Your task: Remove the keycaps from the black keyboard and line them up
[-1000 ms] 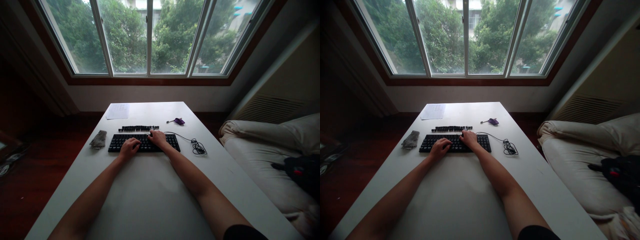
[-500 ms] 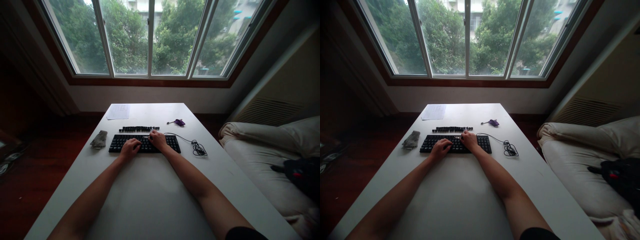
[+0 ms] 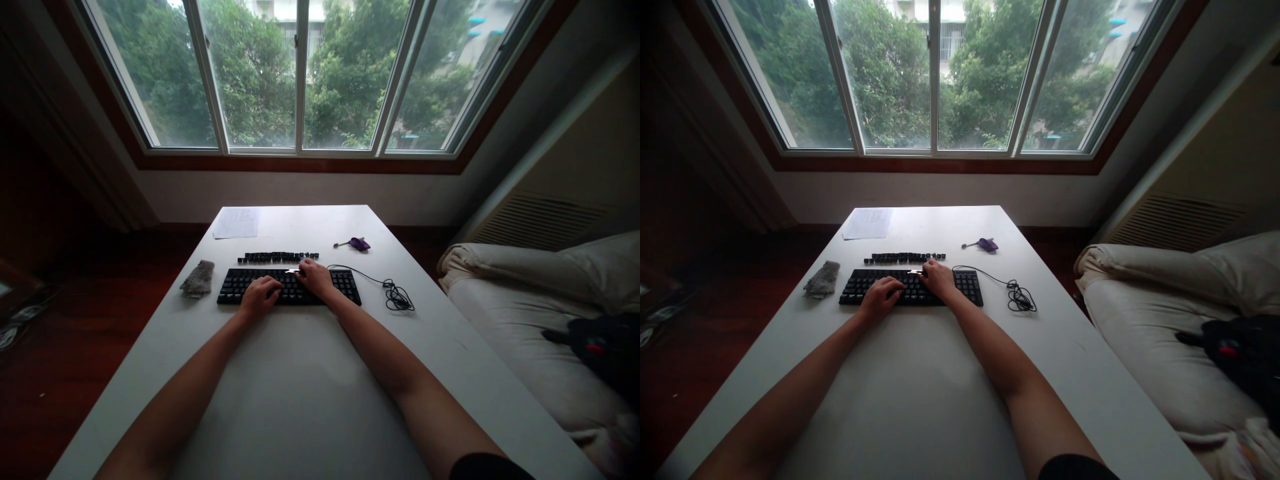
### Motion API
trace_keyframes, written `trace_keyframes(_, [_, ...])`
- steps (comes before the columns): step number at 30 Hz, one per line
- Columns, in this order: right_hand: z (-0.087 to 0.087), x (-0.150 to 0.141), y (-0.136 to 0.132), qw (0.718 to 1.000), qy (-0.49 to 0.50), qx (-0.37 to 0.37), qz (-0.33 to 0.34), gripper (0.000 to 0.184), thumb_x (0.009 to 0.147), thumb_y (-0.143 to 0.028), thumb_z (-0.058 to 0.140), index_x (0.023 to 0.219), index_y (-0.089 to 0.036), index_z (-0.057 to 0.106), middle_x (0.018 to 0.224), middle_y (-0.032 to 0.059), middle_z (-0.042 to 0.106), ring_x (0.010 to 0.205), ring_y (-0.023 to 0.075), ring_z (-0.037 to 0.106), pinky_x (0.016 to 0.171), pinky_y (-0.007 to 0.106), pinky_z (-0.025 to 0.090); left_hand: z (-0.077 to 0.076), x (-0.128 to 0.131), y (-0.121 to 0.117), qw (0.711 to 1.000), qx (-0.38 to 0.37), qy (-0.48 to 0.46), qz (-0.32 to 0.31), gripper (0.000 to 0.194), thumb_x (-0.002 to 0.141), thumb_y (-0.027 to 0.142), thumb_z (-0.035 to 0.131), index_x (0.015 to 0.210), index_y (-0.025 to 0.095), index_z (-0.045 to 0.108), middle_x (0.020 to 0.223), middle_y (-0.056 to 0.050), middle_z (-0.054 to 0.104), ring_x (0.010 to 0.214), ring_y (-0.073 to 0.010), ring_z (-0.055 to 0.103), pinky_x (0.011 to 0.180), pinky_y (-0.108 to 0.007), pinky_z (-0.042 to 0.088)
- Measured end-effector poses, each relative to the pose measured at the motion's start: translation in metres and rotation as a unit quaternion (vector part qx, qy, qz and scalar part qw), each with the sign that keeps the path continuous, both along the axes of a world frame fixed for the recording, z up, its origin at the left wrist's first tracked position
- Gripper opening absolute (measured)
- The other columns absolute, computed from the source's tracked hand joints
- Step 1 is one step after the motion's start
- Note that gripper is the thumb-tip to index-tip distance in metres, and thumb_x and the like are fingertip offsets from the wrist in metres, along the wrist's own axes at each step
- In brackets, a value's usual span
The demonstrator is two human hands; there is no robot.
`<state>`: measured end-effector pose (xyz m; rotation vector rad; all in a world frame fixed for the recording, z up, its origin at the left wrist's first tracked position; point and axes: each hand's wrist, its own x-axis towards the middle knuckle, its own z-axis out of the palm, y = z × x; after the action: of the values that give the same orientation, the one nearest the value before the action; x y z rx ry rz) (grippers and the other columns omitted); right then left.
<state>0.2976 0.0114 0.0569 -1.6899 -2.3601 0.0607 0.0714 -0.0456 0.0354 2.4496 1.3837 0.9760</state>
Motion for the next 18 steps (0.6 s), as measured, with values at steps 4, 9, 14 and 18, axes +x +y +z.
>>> trace_keyframes(4, [-0.003,0.000,0.004,1.000,0.002,-0.001,0.002,0.028,0.096,-0.046,0.053,0.108,-0.024,0.066,0.116,0.0067,0.064,0.097,0.0202,0.062,0.078,0.028,0.044,0.000,0.000,0.000,1.000,-0.003,0.002,0.000,0.017,0.092,0.025,0.057,0.102,0.026,0.071,0.104,-0.004,0.068,0.100,-0.0215,0.062,0.090,-0.037,0.048])
trace_keyframes(9, [-0.009,0.001,0.008,1.000,0.006,0.004,0.003,0.025,0.094,-0.044,0.056,0.107,-0.024,0.065,0.113,0.0058,0.065,0.097,0.0199,0.062,0.077,0.028,0.043,0.000,0.000,0.000,1.000,-0.003,0.002,-0.002,0.017,0.093,0.025,0.057,0.102,0.025,0.071,0.104,-0.004,0.068,0.100,-0.0214,0.062,0.091,-0.037,0.048])
trace_keyframes(14, [-0.009,0.002,0.011,1.000,0.009,0.002,0.008,0.023,0.092,-0.041,0.060,0.104,-0.023,0.066,0.112,0.0051,0.066,0.097,0.0191,0.062,0.077,0.027,0.042,0.001,0.000,-0.001,1.000,-0.004,0.005,-0.005,0.017,0.093,0.025,0.056,0.102,0.025,0.070,0.103,-0.005,0.067,0.099,-0.0214,0.062,0.090,-0.037,0.048])
trace_keyframes(18, [-0.008,0.004,0.012,0.999,0.031,0.003,0.003,0.021,0.091,-0.039,0.062,0.103,-0.022,0.065,0.111,0.0046,0.066,0.096,0.0185,0.061,0.077,0.026,0.041,0.002,0.000,-0.002,1.000,-0.007,0.002,-0.006,0.017,0.093,0.025,0.056,0.102,0.025,0.070,0.104,-0.005,0.068,0.100,-0.0216,0.062,0.090,-0.037,0.048])
